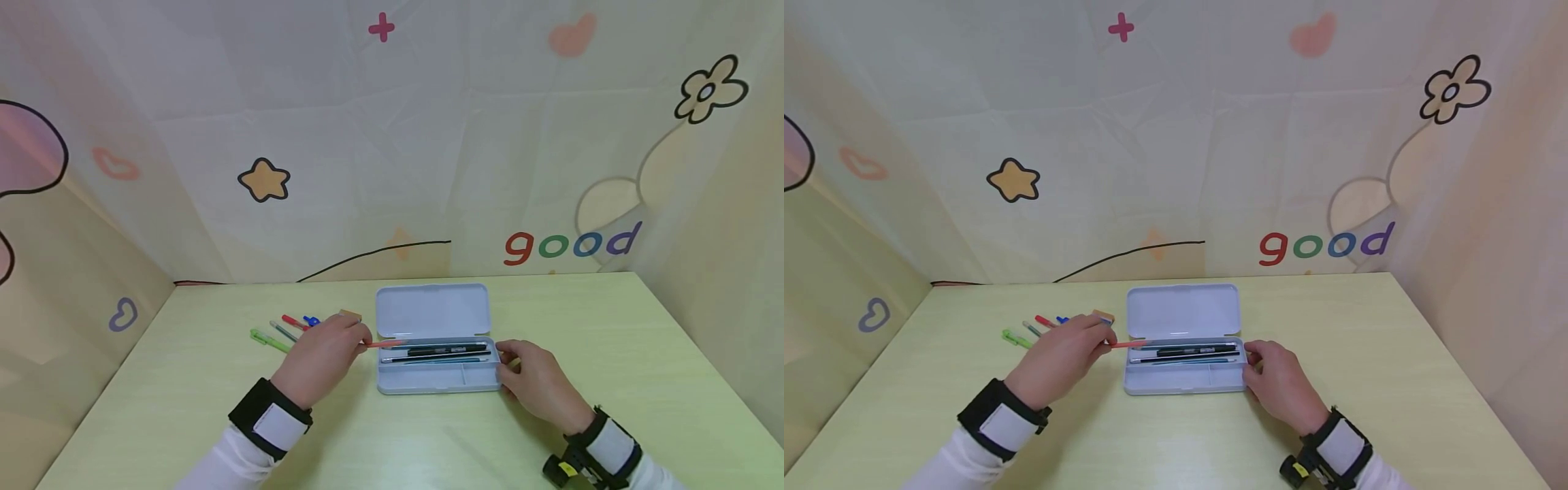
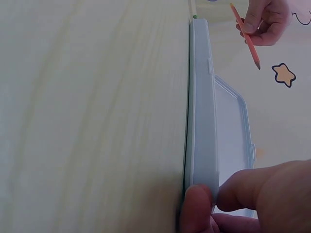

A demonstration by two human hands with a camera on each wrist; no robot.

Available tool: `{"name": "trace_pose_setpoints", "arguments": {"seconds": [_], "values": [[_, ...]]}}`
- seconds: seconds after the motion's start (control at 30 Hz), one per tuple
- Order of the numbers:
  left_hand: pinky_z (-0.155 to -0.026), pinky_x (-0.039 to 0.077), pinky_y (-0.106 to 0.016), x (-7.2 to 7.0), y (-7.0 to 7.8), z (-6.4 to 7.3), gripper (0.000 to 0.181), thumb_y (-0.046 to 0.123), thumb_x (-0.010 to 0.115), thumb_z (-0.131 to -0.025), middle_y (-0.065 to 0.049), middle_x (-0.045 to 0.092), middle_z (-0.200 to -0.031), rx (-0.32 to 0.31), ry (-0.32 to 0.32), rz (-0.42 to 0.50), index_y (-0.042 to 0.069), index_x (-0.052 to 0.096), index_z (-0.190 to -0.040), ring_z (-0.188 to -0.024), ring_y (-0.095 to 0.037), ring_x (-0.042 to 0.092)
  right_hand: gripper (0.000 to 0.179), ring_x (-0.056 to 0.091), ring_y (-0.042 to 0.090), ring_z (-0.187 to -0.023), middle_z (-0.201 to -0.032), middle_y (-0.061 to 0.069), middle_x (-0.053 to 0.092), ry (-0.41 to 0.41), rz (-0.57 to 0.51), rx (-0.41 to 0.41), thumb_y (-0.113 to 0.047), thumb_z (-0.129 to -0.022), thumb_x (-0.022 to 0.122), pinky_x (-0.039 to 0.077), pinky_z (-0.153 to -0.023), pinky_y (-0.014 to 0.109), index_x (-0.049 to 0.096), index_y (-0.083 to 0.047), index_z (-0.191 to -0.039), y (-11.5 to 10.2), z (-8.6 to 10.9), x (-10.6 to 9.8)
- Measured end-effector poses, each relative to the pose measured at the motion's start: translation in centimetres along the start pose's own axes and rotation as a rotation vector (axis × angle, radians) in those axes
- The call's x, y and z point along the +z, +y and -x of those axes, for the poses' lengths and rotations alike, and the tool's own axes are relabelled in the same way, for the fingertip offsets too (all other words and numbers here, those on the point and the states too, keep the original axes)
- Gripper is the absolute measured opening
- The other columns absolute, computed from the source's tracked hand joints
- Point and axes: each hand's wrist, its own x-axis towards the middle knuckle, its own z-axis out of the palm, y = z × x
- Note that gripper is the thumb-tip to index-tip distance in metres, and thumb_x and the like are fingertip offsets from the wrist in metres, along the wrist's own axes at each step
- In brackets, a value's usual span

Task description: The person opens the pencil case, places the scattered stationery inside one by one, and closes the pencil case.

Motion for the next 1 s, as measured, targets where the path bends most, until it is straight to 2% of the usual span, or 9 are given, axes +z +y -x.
{"name": "trace_pose_setpoints", "arguments": {"seconds": [0.17,0.27,0.4,0.63,1.0], "values": [[-0.078,0.059,-0.032,0.3,0.6,-0.8,0.013,0.007,0.087,-0.088,0.002,0.067,-0.090,-0.001,-0.022,0.009,0.013,0.079,-0.096,-0.088,-0.019,0.066,0.044,0.060,0.018,-0.074,-0.106,0.013,0.062,-0.001,0.006,0.012,-0.003,-0.101,0.068,0.055,-0.060,0.029,0.057,0.011,-0.141,-0.1,0.0,0.0],[-0.089,0.060,-0.039,0.4,0.9,-1.3,0.013,0.007,0.087,-0.089,0.002,0.069,-0.091,-0.006,-0.048,0.014,0.013,0.079,-0.098,-0.088,-0.021,0.068,0.044,0.060,0.018,-0.075,-0.106,0.013,0.062,-0.001,0.009,0.015,-0.003,-0.101,0.068,0.056,-0.061,0.029,0.057,0.011,-0.141,-0.2,0.0,0.0],[-0.098,0.058,-0.045,0.6,1.3,-1.7,0.015,0.007,0.087,-0.088,0.000,0.071,-0.094,-0.002,-0.070,0.014,0.012,0.080,-0.100,-0.089,-0.021,0.070,0.045,0.060,0.018,-0.075,-0.106,0.013,0.063,0.000,0.010,0.012,-0.003,-0.101,0.068,0.056,-0.061,0.029,0.056,0.011,-0.141,-0.1,0.0,-0.1],[-0.081,0.060,-0.031,0.9,1.9,-2.5,0.013,0.007,0.086,-0.091,0.001,0.072,-0.096,0.016,-0.082,0.009,0.013,0.080,-0.101,-0.090,-0.017,0.067,0.044,0.060,0.018,-0.074,-0.105,0.013,0.062,0.001,0.006,0.008,-0.002,-0.101,0.068,0.055,-0.060,0.029,0.057,0.011,-0.141,0.0,0.0,0.0],[-0.081,0.060,-0.029,1.2,2.9,-3.5,0.016,0.009,0.086,-0.091,0.000,0.073,-0.100,0.012,-0.112,0.002,0.014,0.081,-0.106,-0.092,-0.018,0.066,0.044,0.060,0.018,-0.073,-0.105,0.013,0.062,0.004,0.008,0.007,-0.001,-0.100,0.068,0.054,-0.059,0.029,0.057,0.011,-0.141,0.0,0.0,0.1]]}}
